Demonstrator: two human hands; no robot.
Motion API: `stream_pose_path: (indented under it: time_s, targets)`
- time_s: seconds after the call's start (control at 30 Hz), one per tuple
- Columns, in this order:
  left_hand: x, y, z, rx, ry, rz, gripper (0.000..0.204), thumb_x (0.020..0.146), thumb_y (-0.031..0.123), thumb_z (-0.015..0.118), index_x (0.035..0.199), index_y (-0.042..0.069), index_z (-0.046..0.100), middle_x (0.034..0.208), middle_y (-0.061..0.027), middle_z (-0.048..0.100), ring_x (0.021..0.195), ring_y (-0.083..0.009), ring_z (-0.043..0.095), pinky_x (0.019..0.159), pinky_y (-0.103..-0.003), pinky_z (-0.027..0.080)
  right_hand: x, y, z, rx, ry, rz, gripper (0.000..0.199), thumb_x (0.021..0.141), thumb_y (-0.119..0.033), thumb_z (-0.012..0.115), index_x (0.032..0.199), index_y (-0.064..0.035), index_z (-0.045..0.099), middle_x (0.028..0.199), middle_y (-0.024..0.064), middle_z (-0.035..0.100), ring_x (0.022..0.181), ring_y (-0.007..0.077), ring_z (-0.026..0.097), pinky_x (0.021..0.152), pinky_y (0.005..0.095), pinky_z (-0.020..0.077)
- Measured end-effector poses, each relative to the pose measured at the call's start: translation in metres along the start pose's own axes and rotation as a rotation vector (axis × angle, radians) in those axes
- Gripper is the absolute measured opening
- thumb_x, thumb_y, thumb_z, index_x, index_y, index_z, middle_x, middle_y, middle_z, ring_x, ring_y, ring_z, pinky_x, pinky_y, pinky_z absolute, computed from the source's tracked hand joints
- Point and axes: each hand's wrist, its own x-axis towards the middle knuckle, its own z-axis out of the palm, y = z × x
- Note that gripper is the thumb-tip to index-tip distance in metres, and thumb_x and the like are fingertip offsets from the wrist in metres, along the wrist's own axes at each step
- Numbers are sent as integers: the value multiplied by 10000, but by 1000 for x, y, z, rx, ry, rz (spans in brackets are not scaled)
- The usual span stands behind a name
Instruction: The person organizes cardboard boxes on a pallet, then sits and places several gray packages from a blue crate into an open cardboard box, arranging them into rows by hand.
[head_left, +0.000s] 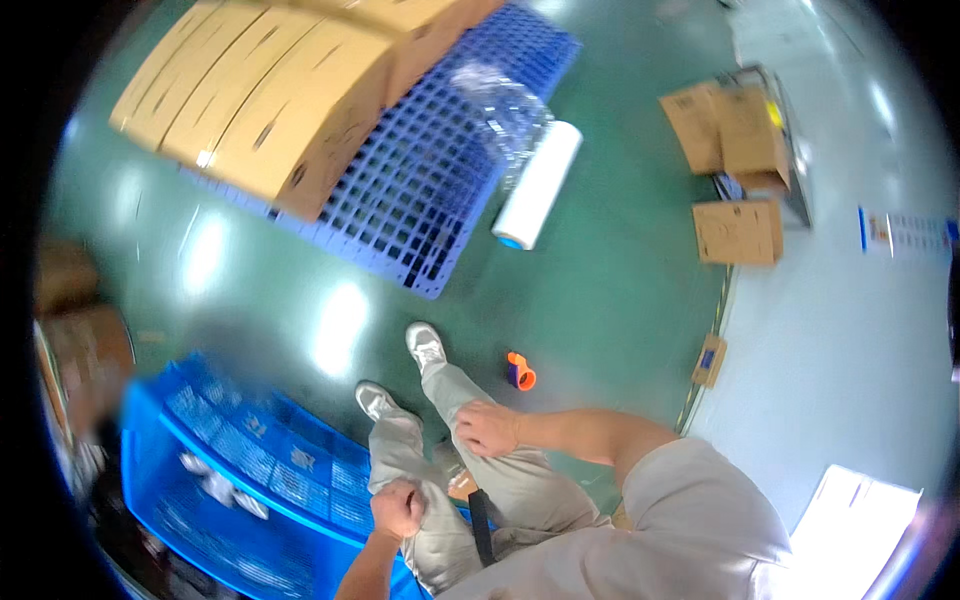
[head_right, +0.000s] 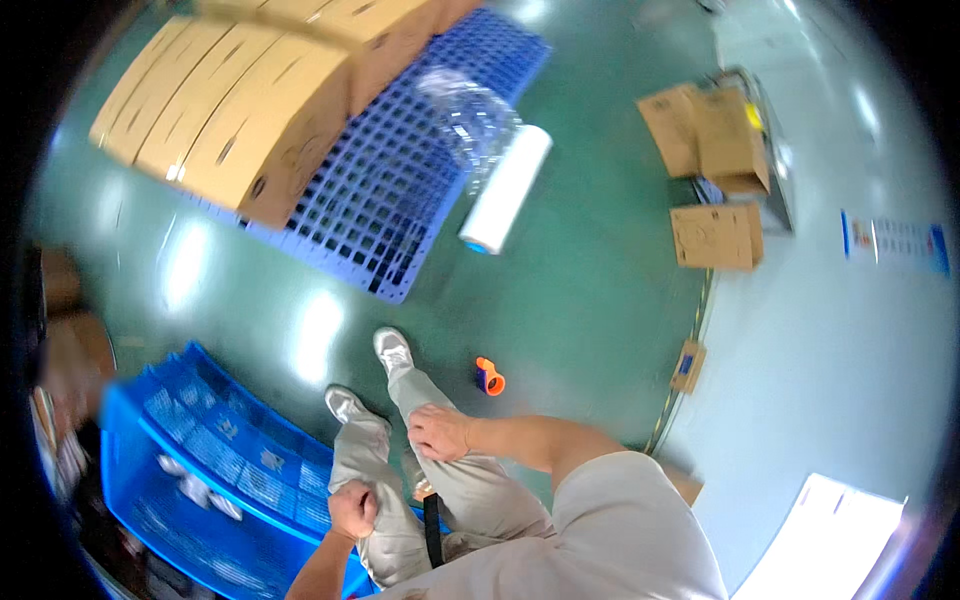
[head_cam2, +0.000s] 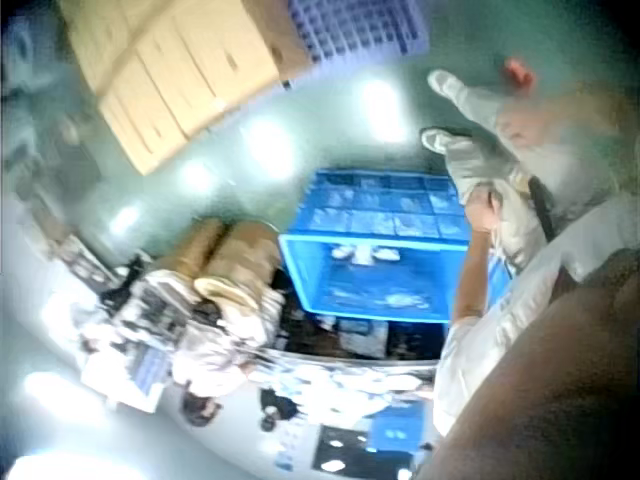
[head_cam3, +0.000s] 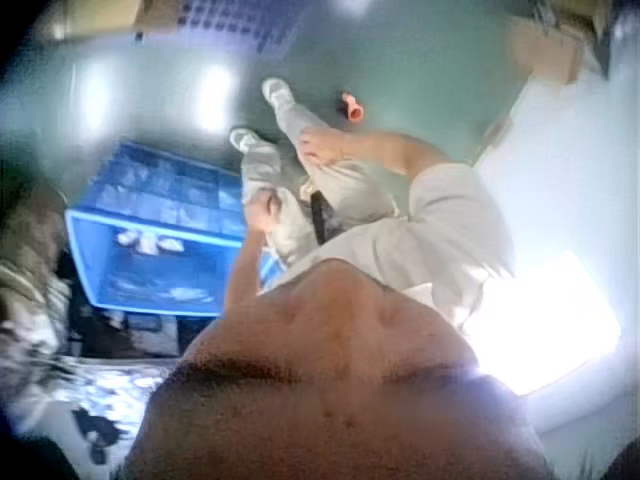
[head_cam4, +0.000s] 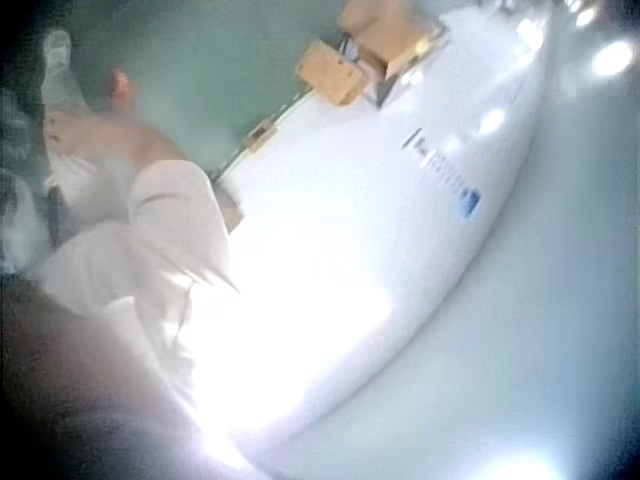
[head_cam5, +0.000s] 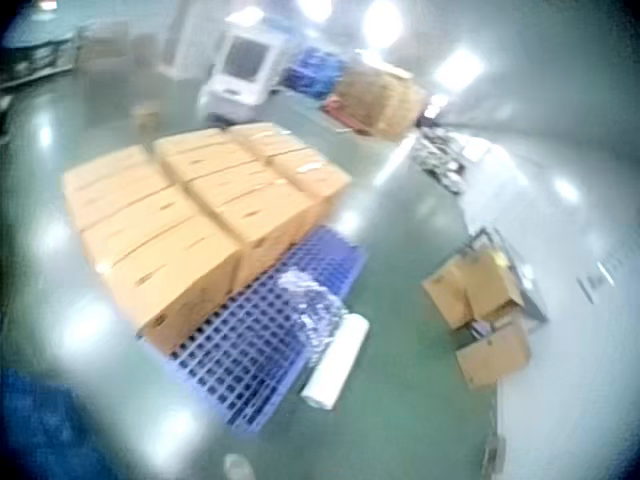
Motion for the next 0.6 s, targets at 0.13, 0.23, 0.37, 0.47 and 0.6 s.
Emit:
stream_pose_path:
  time_s: [0.13, 0.23, 0.37, 0.47, 0.6]
  targets:
    - [31, 23, -26, 238, -236, -41, 168, 848, 241, 587, 923, 101, 641, 924, -171, 671, 824, -411, 652, 697, -507, 533, -89, -9, -50, -61, 271, 854, 281, 850, -268, 629, 1035, -58, 653, 1112, 187, 591, 1077, 383, 576, 906, 497, 467]
    - [55, 25, -14, 591, -528, -160, 380, 948, 375, 437, 1123, 77, 594, 1139, -194, 643, 1025, -400, 643, 877, -496, 537, -214, 3, -61, 127, 508, 1577, 363, 943, -376, 536, 1129, -95, 670, 1225, 153, 653, 1130, 362, 612, 926, 476, 502]
    - [142, 77, 10, 899, -870, -272, 561, 937, 452, 431, 1272, 40, 614, 1370, -225, 555, 1225, -401, 570, 1002, -496, 479, -447, -16, 9, 518, 96, 1914, 524, 953, -406, 500, 1352, -76, 585, 1476, 175, 488, 1364, 359, 465, 1098, 468, 418]
    - [194, 157, 11, 909, -750, -453, 553, 930, 454, 440, 1234, 35, 635, 1324, -234, 580, 1203, -404, 584, 995, -494, 481, -517, 30, 13, 441, -251, 1647, 459, 1001, -345, 436, 1347, -94, 603, 1451, 170, 518, 1342, 339, 496, 1100, 469, 419]
    - [336, 281, 98, 979, -802, -395, 545, 921, 457, 452, 1183, 28, 662, 1263, -247, 614, 1175, -407, 602, 985, -491, 483, -587, 18, -18, 1012, -293, 1647, 470, 1016, -388, 402, 1298, -102, 646, 1472, 161, 506, 1313, 352, 522, 1080, 466, 434]
